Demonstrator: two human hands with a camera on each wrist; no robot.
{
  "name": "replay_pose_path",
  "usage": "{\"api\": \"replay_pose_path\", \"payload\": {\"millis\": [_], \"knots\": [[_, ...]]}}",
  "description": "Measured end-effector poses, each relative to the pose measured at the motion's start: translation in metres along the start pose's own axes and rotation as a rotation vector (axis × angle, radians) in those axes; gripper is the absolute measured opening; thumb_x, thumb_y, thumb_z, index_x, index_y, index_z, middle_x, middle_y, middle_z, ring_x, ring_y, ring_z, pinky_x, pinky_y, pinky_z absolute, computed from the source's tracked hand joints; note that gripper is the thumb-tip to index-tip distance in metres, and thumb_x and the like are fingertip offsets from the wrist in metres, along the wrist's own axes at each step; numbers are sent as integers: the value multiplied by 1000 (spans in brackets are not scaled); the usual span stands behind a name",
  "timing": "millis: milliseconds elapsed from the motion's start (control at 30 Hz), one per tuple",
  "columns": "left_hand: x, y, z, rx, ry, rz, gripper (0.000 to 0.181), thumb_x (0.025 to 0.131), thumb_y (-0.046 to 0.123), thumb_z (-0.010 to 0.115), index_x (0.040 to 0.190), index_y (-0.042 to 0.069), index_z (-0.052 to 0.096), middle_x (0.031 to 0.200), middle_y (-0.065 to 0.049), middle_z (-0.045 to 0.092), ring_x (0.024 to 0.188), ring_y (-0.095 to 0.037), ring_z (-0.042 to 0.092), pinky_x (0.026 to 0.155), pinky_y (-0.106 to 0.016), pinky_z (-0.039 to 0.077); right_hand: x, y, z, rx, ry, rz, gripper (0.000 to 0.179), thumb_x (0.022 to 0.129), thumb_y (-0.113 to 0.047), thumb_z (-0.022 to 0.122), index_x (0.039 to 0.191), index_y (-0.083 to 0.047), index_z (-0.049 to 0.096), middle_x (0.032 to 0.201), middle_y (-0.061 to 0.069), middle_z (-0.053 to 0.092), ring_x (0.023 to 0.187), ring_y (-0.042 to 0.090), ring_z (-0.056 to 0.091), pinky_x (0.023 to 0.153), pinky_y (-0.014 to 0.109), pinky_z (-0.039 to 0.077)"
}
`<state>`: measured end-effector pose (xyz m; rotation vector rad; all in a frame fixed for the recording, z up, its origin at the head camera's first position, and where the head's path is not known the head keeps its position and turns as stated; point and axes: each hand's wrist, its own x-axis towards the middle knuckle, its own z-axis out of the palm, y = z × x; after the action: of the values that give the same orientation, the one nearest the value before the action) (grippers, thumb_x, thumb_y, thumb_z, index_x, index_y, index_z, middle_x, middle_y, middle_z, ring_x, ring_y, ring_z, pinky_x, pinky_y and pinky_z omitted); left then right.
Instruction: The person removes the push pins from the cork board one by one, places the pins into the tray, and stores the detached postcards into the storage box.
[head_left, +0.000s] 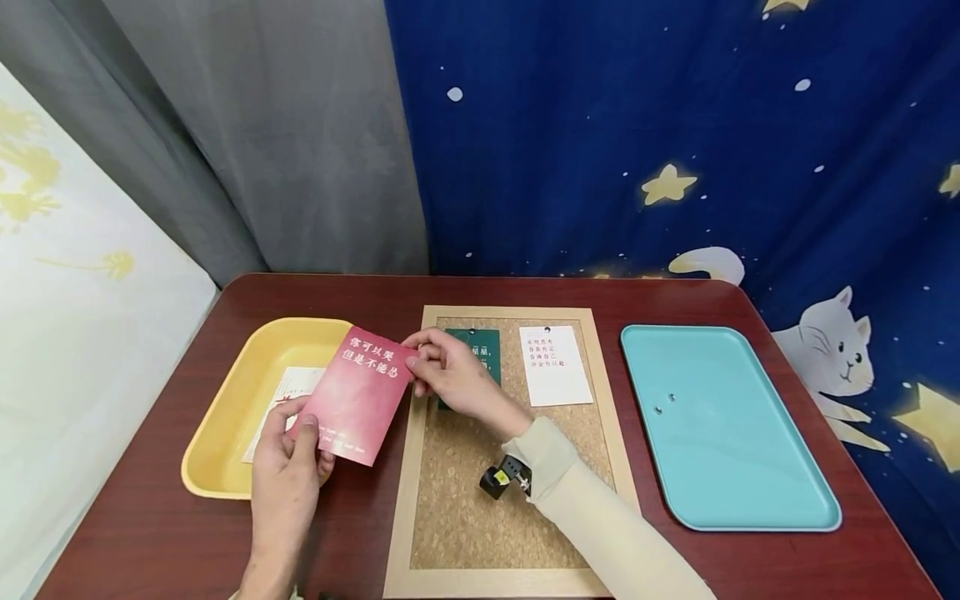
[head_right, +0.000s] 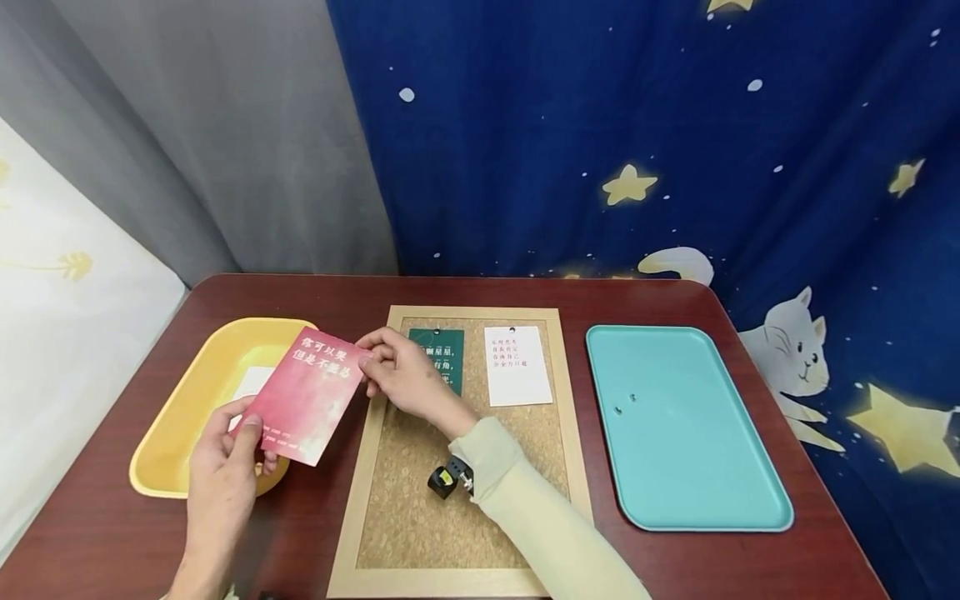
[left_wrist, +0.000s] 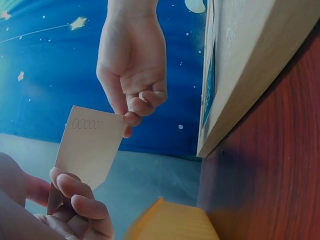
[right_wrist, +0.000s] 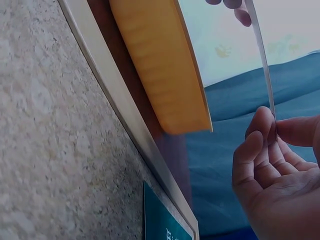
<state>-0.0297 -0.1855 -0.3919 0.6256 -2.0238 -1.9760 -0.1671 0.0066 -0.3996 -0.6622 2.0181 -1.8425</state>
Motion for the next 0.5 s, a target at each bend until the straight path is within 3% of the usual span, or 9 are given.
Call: {"api": "replay_pose_path", "payload": {"millis": [167, 267, 500], "knots": [[2, 1, -3, -39, 1, -3, 14, 109, 18, 50, 122, 16, 56, 59, 1, 54, 51, -8, 51, 48, -19, 48, 2, -2, 3, -15, 4, -3, 25, 106, -7, 57, 131, -2, 59, 79, 8, 61, 63, 11, 64, 59, 31, 50], [3, 2, -5, -26, 14, 0, 14, 109, 17, 50, 121, 17, 56, 58, 0, 53, 51, -8, 52, 48, -19, 48, 4, -4, 5, -29, 13, -5, 24, 106, -7, 57, 130, -3, 60, 79, 7, 62, 63, 11, 64, 54, 23, 43], [4, 2, -10, 34, 68, 40, 13, 108, 15, 52, 119, 18, 59, 58, 1, 54, 50, -8, 52, 48, -18, 45, 8, -4, 13, -20, 3, -14, 25, 105, -6, 58, 130, -3, 60, 78, 6, 61, 65, 14, 65, 62, 35, 51]]}}
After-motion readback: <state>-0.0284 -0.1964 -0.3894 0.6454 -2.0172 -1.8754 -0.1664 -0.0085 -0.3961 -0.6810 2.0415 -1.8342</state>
